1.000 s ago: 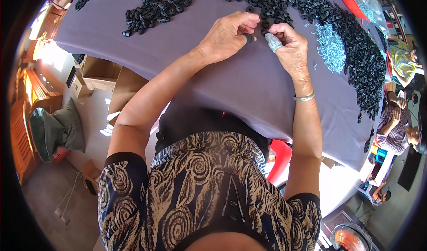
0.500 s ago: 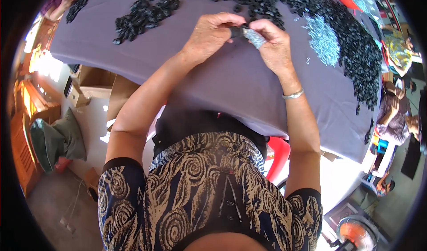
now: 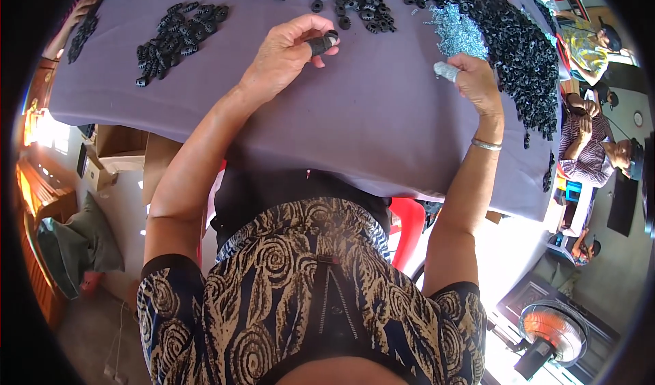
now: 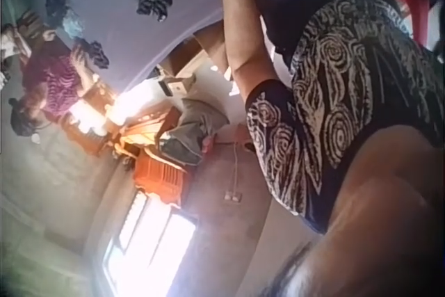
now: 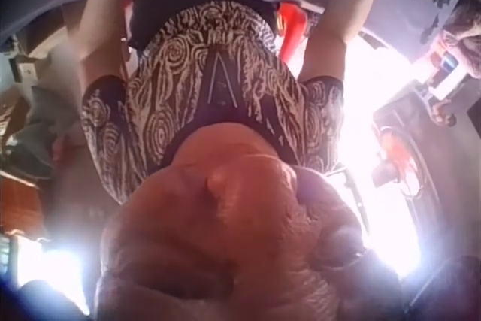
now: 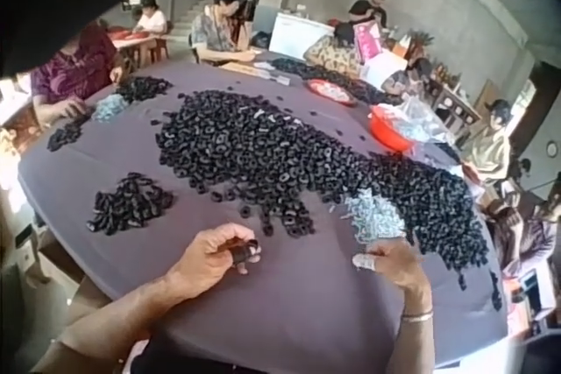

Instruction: The recorder is manually assembling small blue plastic pieces into black garment accessories in a workshop setting.

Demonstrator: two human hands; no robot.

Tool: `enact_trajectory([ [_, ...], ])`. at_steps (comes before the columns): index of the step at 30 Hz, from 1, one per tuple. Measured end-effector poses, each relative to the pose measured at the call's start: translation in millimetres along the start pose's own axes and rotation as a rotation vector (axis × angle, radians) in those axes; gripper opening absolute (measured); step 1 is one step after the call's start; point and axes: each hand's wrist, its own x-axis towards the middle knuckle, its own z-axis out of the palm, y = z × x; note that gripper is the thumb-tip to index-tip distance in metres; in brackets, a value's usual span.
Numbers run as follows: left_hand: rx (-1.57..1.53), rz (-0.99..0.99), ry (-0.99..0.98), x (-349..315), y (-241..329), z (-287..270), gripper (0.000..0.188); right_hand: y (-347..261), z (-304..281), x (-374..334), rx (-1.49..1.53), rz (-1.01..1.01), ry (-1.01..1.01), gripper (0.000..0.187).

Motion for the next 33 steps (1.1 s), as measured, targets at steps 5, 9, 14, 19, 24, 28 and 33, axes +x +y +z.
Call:
enact_trajectory([
  [5, -0.036, -0.073, -0.005, -1, -2, 3, 0.020, -17, 20, 1, 0.035, -0.024, -0.090, 0.016],
  [9, -0.067, -0.069, 0.005, -1, 1, 6, 0.029, -40, 37, 3, 0.407, -0.101, -0.196, 0.008],
  [14, -0.038, -0.050, -0.015, 0, -3, 2, 0.032, -88, 81, 3, 0.980, -0.267, -0.246, 0.008],
  [19, -0.071, -0.037, 0.021, -2, -1, 4, 0.024, -105, 101, 7, 1.015, -0.329, -0.251, 0.009],
  [24, -0.023, -0.061, 0.021, -4, -2, 4, 0.024, -104, 109, 3, 0.935, -0.363, -0.233, 0.007],
  [28, -0.026, -0.072, 0.019, -3, -10, 3, 0.027, -99, 111, 4, 0.759, -0.428, -0.172, 0.009],
  [33, -0.008, -0.039, 0.022, 0, -1, 2, 0.031, -112, 104, -2, 0.573, -0.536, -0.019, 0.009],
])
